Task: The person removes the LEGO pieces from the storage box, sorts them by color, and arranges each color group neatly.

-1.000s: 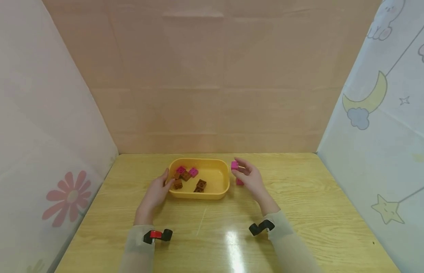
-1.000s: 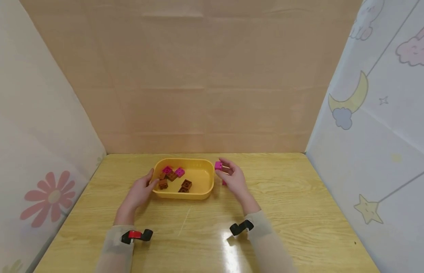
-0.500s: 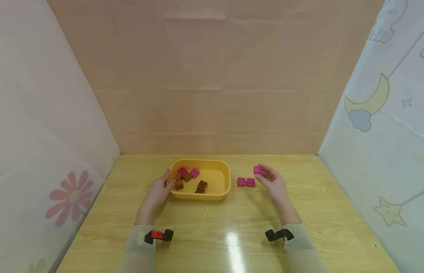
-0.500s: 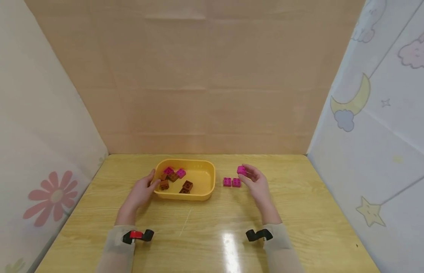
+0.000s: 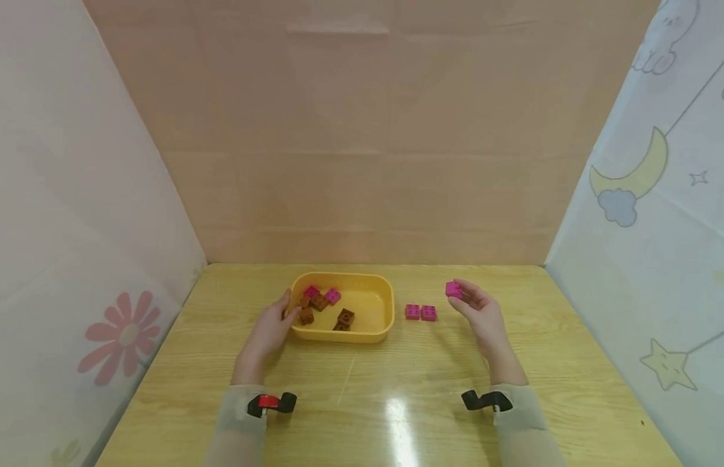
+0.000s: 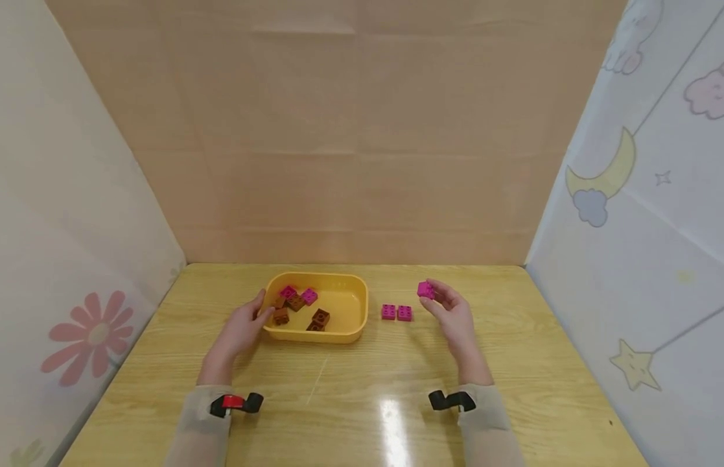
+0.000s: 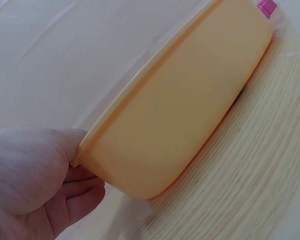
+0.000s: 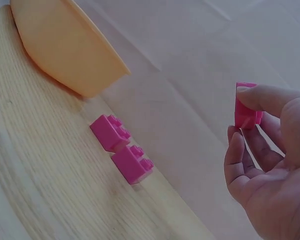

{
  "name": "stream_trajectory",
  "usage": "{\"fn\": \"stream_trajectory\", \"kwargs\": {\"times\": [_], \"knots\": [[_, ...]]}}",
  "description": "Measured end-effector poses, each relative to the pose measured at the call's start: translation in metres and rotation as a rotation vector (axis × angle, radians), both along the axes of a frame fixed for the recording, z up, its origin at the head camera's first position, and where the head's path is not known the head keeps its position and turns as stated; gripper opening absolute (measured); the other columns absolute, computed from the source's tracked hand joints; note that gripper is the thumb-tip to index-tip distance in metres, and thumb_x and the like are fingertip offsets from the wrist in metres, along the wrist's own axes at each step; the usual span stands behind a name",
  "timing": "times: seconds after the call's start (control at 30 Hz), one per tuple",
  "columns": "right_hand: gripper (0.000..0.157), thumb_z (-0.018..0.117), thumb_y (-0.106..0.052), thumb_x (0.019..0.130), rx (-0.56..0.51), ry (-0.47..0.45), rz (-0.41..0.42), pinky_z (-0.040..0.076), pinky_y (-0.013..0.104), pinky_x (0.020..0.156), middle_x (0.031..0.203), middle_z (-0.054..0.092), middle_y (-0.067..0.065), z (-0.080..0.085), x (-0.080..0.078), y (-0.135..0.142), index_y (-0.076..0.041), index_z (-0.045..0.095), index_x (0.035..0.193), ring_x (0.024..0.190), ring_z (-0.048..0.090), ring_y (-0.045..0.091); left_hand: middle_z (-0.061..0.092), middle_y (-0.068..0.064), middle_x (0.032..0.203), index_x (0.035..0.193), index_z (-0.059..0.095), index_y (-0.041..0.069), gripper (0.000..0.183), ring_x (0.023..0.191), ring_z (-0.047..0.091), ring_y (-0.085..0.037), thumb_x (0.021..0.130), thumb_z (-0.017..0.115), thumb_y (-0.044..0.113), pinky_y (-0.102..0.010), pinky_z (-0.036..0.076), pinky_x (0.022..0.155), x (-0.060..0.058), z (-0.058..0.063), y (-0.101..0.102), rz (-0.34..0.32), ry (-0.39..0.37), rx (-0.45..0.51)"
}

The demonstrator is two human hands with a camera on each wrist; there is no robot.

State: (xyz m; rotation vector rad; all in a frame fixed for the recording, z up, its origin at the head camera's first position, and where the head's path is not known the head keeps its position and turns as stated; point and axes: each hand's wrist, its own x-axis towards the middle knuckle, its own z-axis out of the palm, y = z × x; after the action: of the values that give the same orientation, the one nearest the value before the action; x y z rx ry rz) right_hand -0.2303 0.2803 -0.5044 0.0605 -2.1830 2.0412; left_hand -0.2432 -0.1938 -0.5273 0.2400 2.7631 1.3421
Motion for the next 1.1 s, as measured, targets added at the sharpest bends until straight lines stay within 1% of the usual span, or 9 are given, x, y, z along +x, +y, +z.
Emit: {"fn": "stream_trajectory", "kwargs": {"times": [0.1,0.3,0.43,0.53,0.63,0.8,0.9,1.03,1.1], "knots": [[0.056,0.076,-0.017,0.103,-0.012,0.004,0.002,0.054,0.017,0.099,0.132,0.066,-0.005,0.000,0.001,0.002,0.001,0.056,0.152,0.120,0.063,0.010,0.026,-0.026,0.171,0.167,0.022,-0.005,0.069,0.156,0.031,-0.043,0.116,0.051,0.030,-0.057,0.030,0.125,0.001,0.000,-0.001,-0.002,-0.004,-0.006],[0.061,0.077,-0.018,0.102,0.034,-0.017,-0.003,0.053,0.016,0.100,0.138,0.064,-0.005,-0.003,0.000,0.006,0.000,0.052,0.155,0.124,0.061,0.008,0.028,-0.024,0.171,0.168,0.022,-0.003,0.069,0.155,0.032,-0.042,0.115,0.052,0.031,-0.056,0.030,0.125,0.002,0.002,-0.001,0.005,-0.020,-0.007],[0.061,0.078,-0.022,0.102,0.062,-0.014,-0.024,0.053,0.014,0.099,0.139,0.064,-0.003,-0.001,-0.003,0.009,-0.001,0.054,0.154,0.126,0.060,0.008,0.029,-0.025,0.170,0.167,0.023,-0.004,0.069,0.155,0.033,-0.043,0.115,0.053,0.031,-0.058,0.029,0.125,-0.001,0.004,0.001,0.006,0.019,-0.019],[0.062,0.077,-0.023,0.102,0.083,-0.036,-0.037,0.052,0.014,0.098,0.145,0.061,0.002,0.000,-0.004,0.012,-0.001,0.053,0.155,0.125,0.059,0.007,0.032,-0.026,0.168,0.167,0.024,-0.005,0.069,0.154,0.035,-0.044,0.115,0.054,0.029,-0.059,0.030,0.125,-0.002,0.004,0.002,0.009,0.029,-0.034],[0.062,0.075,-0.023,0.104,0.099,-0.063,-0.044,0.051,0.012,0.098,0.152,0.056,0.010,-0.002,-0.005,0.016,-0.001,0.051,0.157,0.125,0.058,0.006,0.033,-0.028,0.167,0.166,0.024,-0.006,0.068,0.152,0.036,-0.045,0.115,0.053,0.028,-0.059,0.032,0.123,0.000,0.004,0.003,0.008,0.025,-0.045],[0.064,0.073,-0.027,0.105,0.121,-0.085,-0.037,0.049,0.010,0.098,0.162,0.047,0.017,-0.007,-0.008,0.023,-0.005,0.050,0.160,0.124,0.059,0.004,0.030,-0.027,0.169,0.167,0.022,-0.005,0.069,0.154,0.034,-0.044,0.115,0.052,0.030,-0.058,0.030,0.125,0.002,0.004,0.001,0.014,0.006,-0.018],[0.063,0.074,-0.027,0.105,0.128,-0.088,-0.027,0.051,0.013,0.099,0.159,0.050,0.019,-0.009,-0.009,0.026,-0.006,0.050,0.160,0.122,0.062,0.004,0.028,-0.028,0.169,0.167,0.022,-0.006,0.069,0.154,0.033,-0.045,0.116,0.051,0.030,-0.058,0.030,0.125,0.003,0.005,0.001,0.011,0.001,-0.018],[0.060,0.072,-0.020,0.106,0.112,-0.100,-0.016,0.055,0.020,0.101,0.150,0.056,0.021,-0.013,-0.011,0.029,-0.001,0.050,0.158,0.120,0.064,0.006,0.028,-0.029,0.169,0.166,0.021,-0.007,0.069,0.154,0.033,-0.046,0.116,0.051,0.030,-0.058,0.029,0.125,0.002,0.007,0.001,-0.002,0.005,-0.025],[0.060,0.071,-0.017,0.106,0.116,-0.112,-0.013,0.055,0.023,0.102,0.151,0.057,0.020,-0.015,-0.010,0.030,0.001,0.049,0.158,0.121,0.063,0.005,0.028,-0.027,0.170,0.167,0.021,-0.005,0.070,0.154,0.032,-0.045,0.116,0.051,0.031,-0.058,0.029,0.125,0.001,0.008,0.002,-0.002,-0.007,-0.019]]}}
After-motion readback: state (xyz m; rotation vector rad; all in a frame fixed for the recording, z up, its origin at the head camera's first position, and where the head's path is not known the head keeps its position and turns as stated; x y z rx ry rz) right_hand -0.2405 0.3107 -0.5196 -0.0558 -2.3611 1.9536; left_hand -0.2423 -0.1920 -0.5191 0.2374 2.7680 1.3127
